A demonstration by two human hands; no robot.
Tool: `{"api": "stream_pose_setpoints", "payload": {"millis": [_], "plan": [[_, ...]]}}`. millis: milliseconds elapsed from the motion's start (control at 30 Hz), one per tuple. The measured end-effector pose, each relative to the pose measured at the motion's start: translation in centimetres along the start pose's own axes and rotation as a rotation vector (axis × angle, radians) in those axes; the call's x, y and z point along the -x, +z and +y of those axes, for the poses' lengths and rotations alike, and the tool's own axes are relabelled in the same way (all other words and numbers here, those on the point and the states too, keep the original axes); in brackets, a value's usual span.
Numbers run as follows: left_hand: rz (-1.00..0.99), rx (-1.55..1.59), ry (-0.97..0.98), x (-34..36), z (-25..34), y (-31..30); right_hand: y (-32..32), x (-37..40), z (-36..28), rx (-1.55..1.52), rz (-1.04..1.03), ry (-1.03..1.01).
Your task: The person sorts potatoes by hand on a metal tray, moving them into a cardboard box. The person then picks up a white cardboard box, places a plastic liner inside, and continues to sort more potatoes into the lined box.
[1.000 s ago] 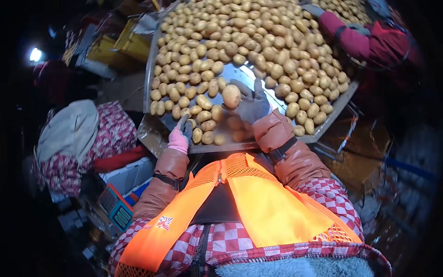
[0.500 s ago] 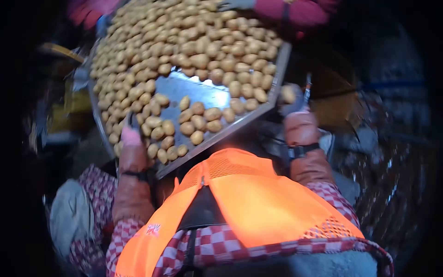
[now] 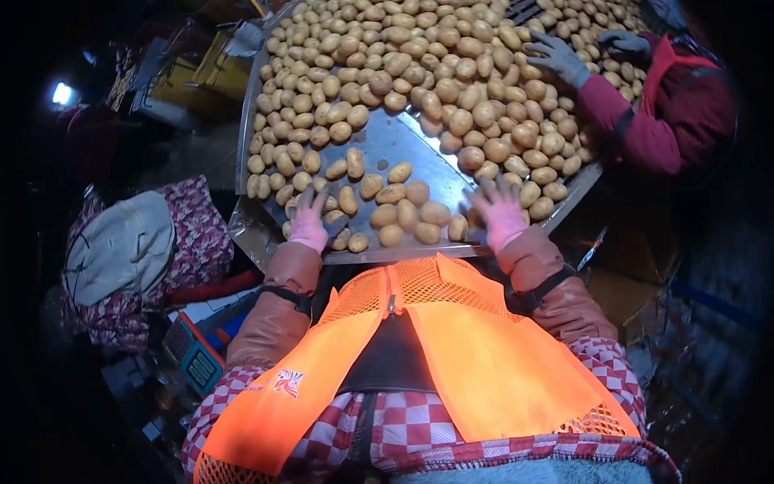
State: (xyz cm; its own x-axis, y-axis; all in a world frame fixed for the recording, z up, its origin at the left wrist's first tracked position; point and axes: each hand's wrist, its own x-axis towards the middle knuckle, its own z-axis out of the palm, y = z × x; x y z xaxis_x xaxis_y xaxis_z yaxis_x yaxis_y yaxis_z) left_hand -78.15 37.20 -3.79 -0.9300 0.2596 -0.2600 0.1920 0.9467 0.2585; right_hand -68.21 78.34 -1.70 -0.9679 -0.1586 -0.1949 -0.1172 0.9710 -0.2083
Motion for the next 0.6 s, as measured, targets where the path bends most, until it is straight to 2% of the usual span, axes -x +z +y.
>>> {"api": "stream_pose_setpoints", "payload": {"millis": [33,133,233,267,300,367,433,533,600], "plan": [[0.052,0.102,0.005,0.5,-0.8,0.3,-0.2,0.0,-0.9,0.03,-0.082,-0.094],[0.204,0.494,0.0,2.7,-2.8,2.9,0.2,-2.5,-2.2,-0.161,-0.038,-0.275],[0.342,0.482,-0.133,5.7,-3.7,5.5,0.9,-6.2,-5.4,-0.205,0.013,-0.34],[0.399,0.578,-0.152,6.1,-3.9,6.4,2.6,-8.2,-5.6,-0.189,0.051,-0.321],[0.378,0.521,-0.098,6.1,-3.2,6.1,1.7,-9.2,-6.9,-0.279,0.08,-0.296],[0.338,0.405,0.001,6.0,0.0,3.4,3.1,-11.5,-9.1,-0.238,0.109,-0.287],[0.232,0.051,0.147,5.7,3.9,3.6,4.3,-14.0,-10.9,-0.279,0.149,-0.211],[0.105,-0.21,0.291,1.7,2.2,5.5,6.0,-15.3,-11.9,-0.353,0.164,-0.242],[0.198,-0.067,0.199,-0.5,0.3,3.8,4.9,-15.7,-11.4,-0.446,0.203,-0.314]]}}
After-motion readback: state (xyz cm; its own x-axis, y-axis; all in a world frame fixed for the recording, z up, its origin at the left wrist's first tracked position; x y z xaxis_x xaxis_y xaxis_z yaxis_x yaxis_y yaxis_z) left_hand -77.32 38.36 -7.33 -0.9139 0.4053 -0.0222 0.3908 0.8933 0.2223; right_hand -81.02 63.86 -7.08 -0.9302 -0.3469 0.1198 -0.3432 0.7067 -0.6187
